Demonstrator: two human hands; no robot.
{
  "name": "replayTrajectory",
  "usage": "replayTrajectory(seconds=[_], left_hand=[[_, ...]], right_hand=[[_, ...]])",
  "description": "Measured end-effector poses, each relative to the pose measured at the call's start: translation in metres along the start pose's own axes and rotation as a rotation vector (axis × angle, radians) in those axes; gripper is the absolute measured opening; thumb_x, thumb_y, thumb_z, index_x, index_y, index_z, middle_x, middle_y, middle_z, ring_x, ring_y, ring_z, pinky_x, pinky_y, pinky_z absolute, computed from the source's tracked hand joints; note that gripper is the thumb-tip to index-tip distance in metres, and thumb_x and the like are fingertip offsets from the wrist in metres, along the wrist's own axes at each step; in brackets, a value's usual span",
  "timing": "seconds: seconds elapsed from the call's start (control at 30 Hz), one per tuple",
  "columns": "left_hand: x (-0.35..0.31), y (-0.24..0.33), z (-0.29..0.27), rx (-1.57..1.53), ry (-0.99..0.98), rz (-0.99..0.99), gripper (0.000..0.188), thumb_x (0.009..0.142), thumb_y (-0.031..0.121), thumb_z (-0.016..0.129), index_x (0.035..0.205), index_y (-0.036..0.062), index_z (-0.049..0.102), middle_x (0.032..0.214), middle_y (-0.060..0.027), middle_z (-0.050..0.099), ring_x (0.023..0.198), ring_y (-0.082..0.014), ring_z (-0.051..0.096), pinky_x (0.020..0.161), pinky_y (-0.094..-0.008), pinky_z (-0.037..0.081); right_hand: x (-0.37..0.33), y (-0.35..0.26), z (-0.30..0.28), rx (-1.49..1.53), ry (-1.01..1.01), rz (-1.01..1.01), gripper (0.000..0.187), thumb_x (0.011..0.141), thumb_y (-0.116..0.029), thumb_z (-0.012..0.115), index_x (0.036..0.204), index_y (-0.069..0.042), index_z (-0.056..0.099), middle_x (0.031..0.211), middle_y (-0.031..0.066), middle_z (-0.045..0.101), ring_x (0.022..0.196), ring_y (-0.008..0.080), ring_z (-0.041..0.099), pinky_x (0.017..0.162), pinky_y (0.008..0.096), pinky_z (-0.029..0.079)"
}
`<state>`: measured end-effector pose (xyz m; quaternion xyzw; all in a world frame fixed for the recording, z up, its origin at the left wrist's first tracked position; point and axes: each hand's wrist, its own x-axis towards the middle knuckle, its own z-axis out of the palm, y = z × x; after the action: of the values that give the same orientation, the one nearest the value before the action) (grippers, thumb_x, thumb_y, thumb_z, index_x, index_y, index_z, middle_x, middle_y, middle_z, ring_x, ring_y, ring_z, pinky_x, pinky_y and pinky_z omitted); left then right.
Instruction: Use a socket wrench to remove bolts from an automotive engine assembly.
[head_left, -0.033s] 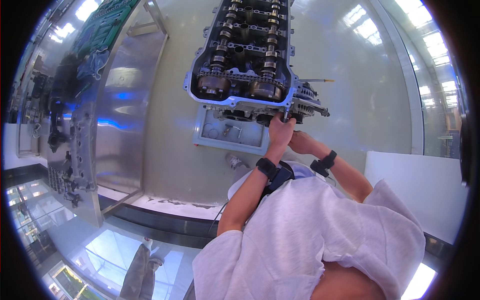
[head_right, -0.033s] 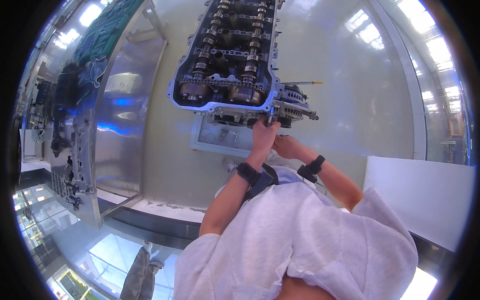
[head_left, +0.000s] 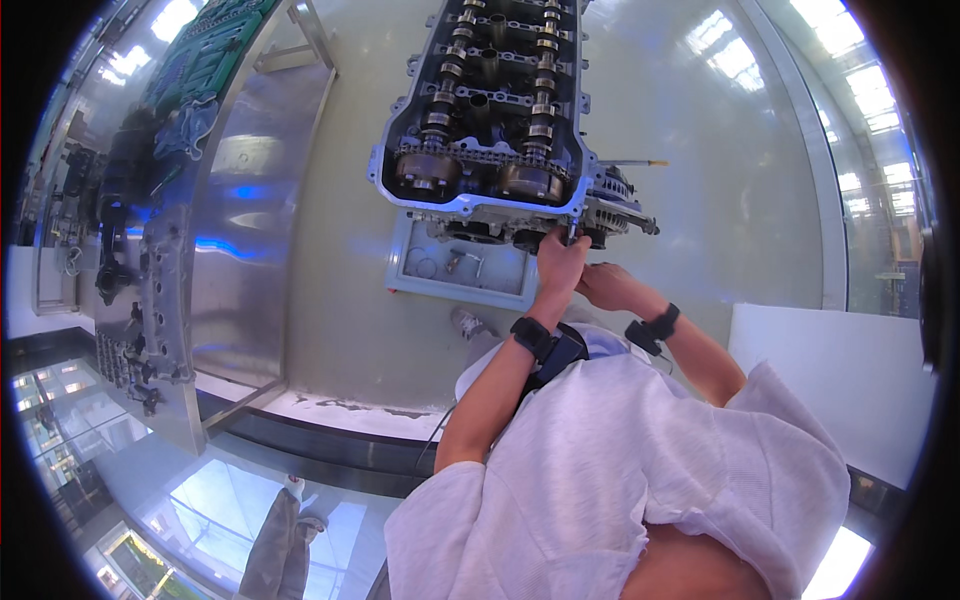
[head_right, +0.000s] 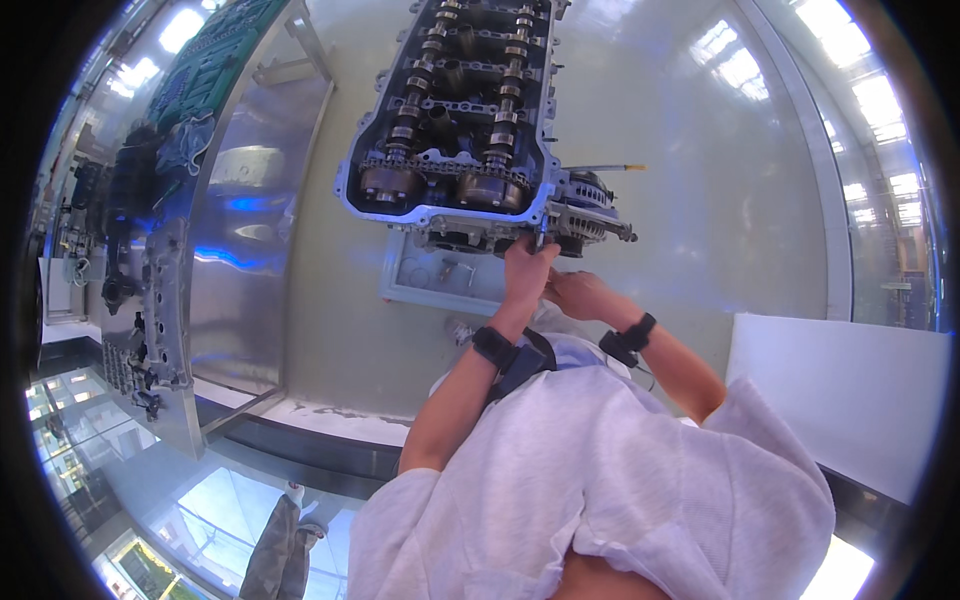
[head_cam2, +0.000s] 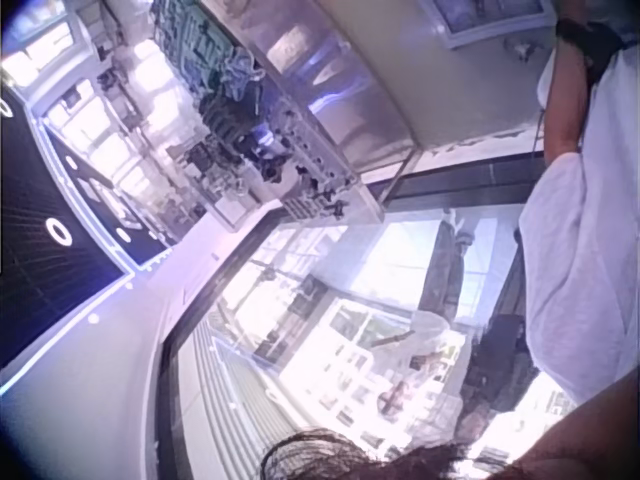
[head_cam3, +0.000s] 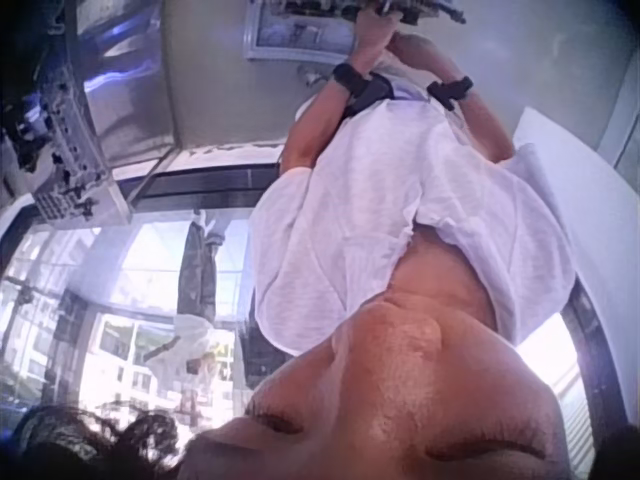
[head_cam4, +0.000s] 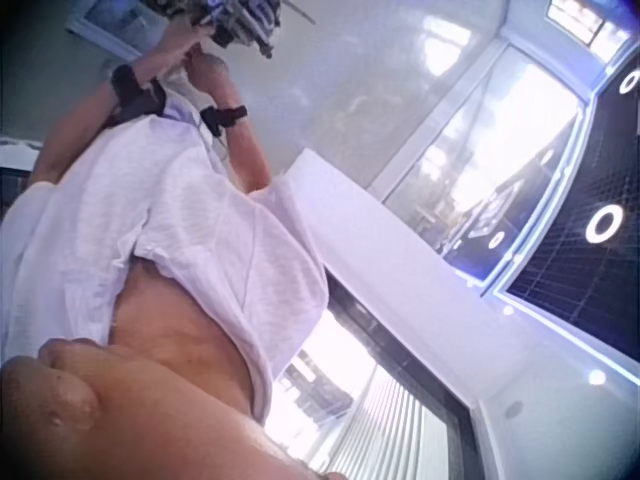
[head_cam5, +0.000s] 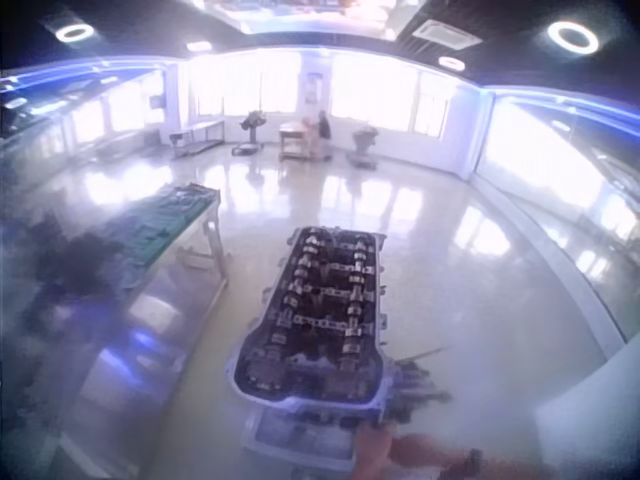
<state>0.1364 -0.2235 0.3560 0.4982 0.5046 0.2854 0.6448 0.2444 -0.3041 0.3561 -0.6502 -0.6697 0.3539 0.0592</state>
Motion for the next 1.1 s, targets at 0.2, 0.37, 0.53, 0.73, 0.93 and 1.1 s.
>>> replayTrajectory(seconds=[0.2,0.37,0.53,0.73,0.93,1.1], left_hand=[[-0.006,0.013,-0.006,-0.389,-0.12,-0.199,0.015,0.075,0.012,0.067,0.086,0.0022,0.063,0.072,-0.0041,0.06,0.06,-0.0132,0.056,0.045,-0.0264,0.045],[0.001,0.001,0.007,-0.272,-0.054,-0.117,0.017,0.075,0.011,0.067,0.087,0.0011,0.063,0.074,-0.0051,0.06,0.062,-0.0156,0.057,0.051,-0.0293,0.047],[-0.005,0.015,0.007,0.097,0.078,0.016,0.018,0.074,0.011,0.067,0.085,-0.003,0.062,0.077,-0.0072,0.062,0.068,-0.0208,0.059,0.071,-0.0371,0.045],[-0.002,0.016,-0.011,-0.329,-0.084,-0.22,0.017,0.073,0.013,0.068,0.084,0.001,0.063,0.073,-0.0047,0.061,0.064,-0.0162,0.058,0.054,-0.0316,0.046],[-0.004,0.021,0.003,-0.283,-0.039,-0.162,0.016,0.072,0.01,0.068,0.083,0.0007,0.062,0.071,-0.0046,0.061,0.061,-0.0122,0.056,0.048,-0.0281,0.043],[0.008,-0.006,0.005,-0.112,0.024,-0.026,0.024,0.069,0.012,0.069,0.087,-0.003,0.063,0.077,-0.0114,0.064,0.07,-0.0212,0.061,0.062,-0.0327,0.046]], right_hand=[[-0.039,-0.06,-0.065,-0.274,-0.086,0.262,0.027,0.091,-0.028,0.054,0.107,-0.007,0.053,0.083,0.0187,0.065,0.078,0.04,0.063,0.07,0.0509,0.046],[-0.012,-0.008,-0.006,-0.02,0.154,0.139,0.026,0.09,-0.023,0.055,0.108,-0.004,0.052,0.095,0.0213,0.064,0.092,0.0413,0.06,0.075,0.0504,0.045],[0.027,0.044,0.056,0.183,0.273,-0.229,0.033,0.091,-0.019,0.052,0.119,-0.002,0.049,0.102,0.0249,0.063,0.098,0.0447,0.057,0.081,0.0511,0.045],[-0.017,-0.022,-0.024,-0.069,-0.024,0.206,0.028,0.091,-0.021,0.052,0.113,-0.003,0.052,0.088,0.0252,0.064,0.082,0.0445,0.061,0.069,0.0512,0.047],[-0.025,-0.018,-0.015,-0.09,0.166,0.15,0.025,0.091,-0.024,0.053,0.109,-0.006,0.05,0.085,0.0233,0.063,0.082,0.0401,0.061,0.068,0.0495,0.046],[0.007,0.019,0.024,0.106,0.2,0.004,0.027,0.093,-0.022,0.05,0.112,-0.004,0.048,0.091,0.0217,0.063,0.089,0.0419,0.058,0.078,0.0481,0.045]])
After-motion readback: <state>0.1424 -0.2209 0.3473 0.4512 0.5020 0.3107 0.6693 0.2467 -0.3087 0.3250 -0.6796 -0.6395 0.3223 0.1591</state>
